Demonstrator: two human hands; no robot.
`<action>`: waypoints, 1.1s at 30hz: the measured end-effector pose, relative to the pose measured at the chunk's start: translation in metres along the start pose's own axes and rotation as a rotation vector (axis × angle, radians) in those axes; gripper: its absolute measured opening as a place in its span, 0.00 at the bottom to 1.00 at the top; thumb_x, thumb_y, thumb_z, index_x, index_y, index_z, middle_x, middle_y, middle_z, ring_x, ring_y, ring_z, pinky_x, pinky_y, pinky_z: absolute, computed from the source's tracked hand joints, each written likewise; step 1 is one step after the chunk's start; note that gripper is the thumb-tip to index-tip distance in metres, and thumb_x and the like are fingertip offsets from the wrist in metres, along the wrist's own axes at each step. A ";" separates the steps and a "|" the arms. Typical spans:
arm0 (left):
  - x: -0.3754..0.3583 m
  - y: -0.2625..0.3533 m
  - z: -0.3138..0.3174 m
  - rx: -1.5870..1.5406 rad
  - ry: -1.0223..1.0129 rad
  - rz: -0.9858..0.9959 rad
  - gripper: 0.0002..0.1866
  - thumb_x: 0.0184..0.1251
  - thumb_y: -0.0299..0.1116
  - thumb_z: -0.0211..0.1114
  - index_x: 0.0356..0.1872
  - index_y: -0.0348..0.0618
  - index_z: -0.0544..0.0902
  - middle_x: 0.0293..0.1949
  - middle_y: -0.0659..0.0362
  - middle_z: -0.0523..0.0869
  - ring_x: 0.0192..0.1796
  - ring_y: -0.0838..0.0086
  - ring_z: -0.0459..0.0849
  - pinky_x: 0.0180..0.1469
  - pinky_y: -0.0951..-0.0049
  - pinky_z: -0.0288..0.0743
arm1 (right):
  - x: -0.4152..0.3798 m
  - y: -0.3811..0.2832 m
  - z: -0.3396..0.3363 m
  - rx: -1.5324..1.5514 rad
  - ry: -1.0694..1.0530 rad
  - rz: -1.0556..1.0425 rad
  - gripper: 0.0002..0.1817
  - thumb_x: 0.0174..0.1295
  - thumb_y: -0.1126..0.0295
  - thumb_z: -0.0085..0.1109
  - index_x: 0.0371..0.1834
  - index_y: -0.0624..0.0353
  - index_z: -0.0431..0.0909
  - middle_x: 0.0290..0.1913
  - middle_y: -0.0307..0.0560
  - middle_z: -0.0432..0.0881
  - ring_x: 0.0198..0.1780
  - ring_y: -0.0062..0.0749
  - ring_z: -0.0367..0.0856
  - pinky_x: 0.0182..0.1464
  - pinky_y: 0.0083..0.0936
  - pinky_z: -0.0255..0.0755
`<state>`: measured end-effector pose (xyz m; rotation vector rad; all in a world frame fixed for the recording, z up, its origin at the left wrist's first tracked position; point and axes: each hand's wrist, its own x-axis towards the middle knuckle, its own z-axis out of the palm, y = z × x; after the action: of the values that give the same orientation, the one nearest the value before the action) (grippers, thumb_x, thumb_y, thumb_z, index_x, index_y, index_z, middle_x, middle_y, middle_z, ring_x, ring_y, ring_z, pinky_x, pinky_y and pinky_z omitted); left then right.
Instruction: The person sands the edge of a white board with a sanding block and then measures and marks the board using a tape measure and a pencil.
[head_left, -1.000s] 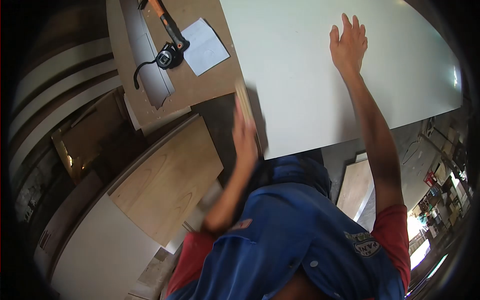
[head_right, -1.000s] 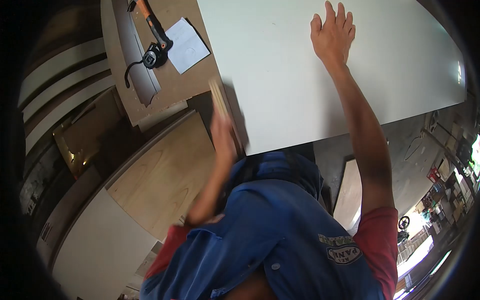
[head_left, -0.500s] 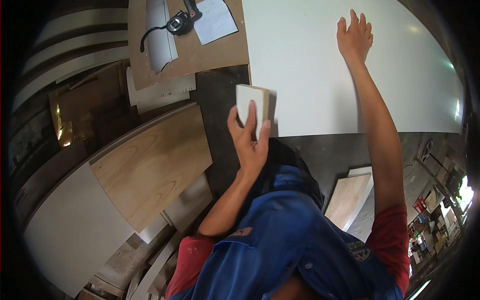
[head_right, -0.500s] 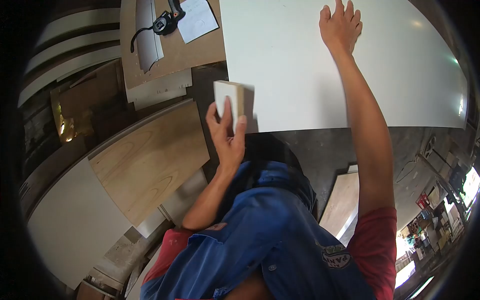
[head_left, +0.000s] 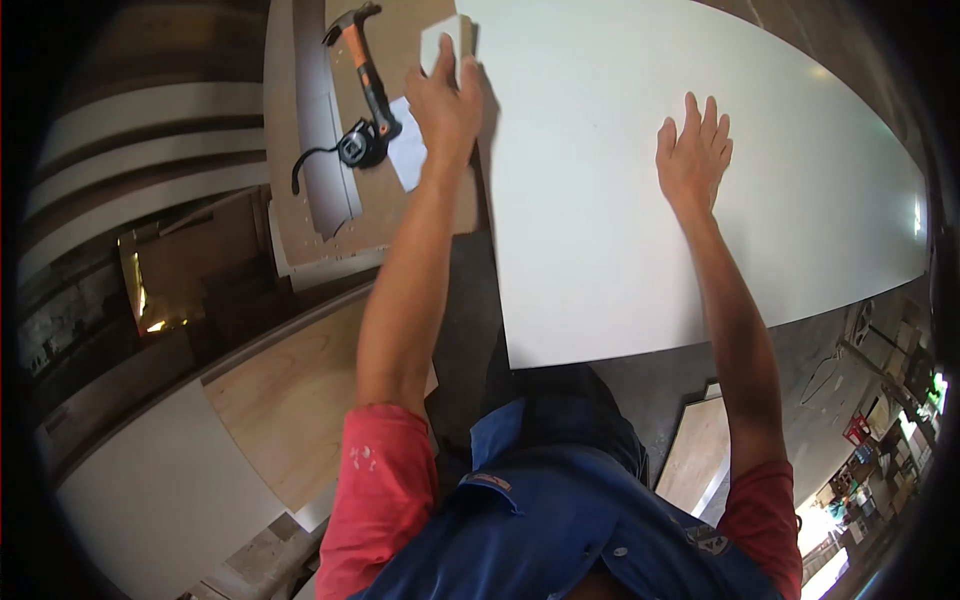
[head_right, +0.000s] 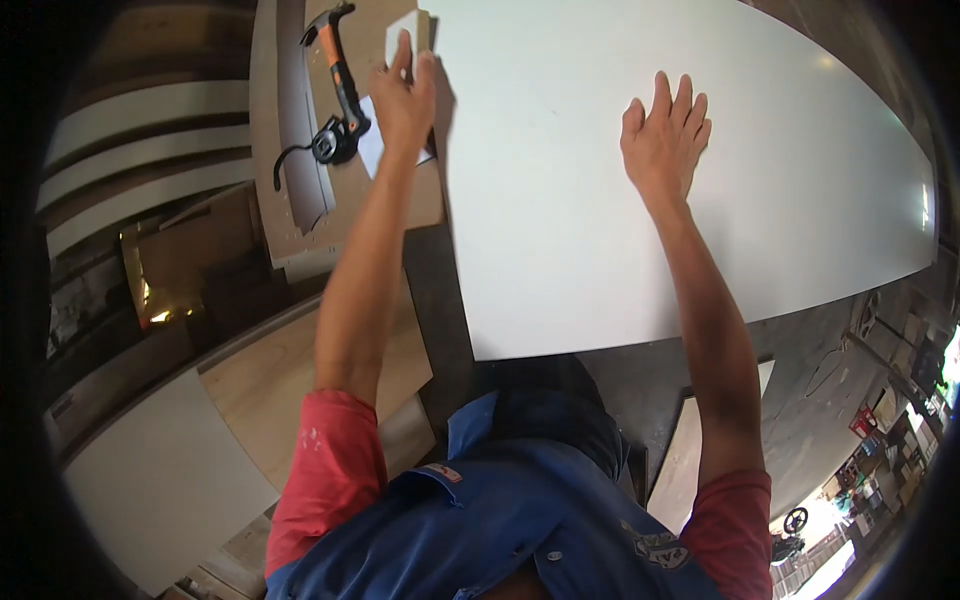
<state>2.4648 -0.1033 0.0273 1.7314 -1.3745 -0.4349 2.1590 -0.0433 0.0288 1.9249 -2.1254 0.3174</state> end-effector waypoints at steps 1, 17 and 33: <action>0.023 -0.006 0.007 0.023 -0.018 0.011 0.28 0.70 0.48 0.64 0.67 0.45 0.82 0.51 0.28 0.79 0.59 0.37 0.75 0.65 0.47 0.68 | -0.001 0.000 -0.002 0.011 -0.014 0.003 0.30 0.76 0.53 0.47 0.76 0.55 0.66 0.78 0.58 0.61 0.77 0.63 0.56 0.75 0.57 0.52; -0.027 0.015 -0.012 -0.052 -0.082 0.058 0.29 0.75 0.49 0.65 0.71 0.45 0.78 0.43 0.54 0.73 0.33 0.74 0.75 0.35 0.69 0.72 | 0.001 0.002 0.001 0.072 -0.025 0.044 0.30 0.76 0.51 0.47 0.76 0.51 0.66 0.79 0.54 0.63 0.79 0.60 0.56 0.76 0.57 0.53; -0.398 0.031 -0.166 -0.695 -0.143 -0.691 0.29 0.78 0.31 0.59 0.76 0.30 0.66 0.77 0.44 0.68 0.78 0.60 0.67 0.78 0.64 0.56 | 0.007 0.008 0.014 0.090 0.015 0.020 0.32 0.74 0.46 0.45 0.78 0.48 0.67 0.81 0.54 0.61 0.81 0.57 0.54 0.79 0.54 0.48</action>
<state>2.4320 0.3273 0.0537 1.5330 -0.5428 -1.2676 2.1496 -0.0534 0.0177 1.9442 -2.1566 0.4373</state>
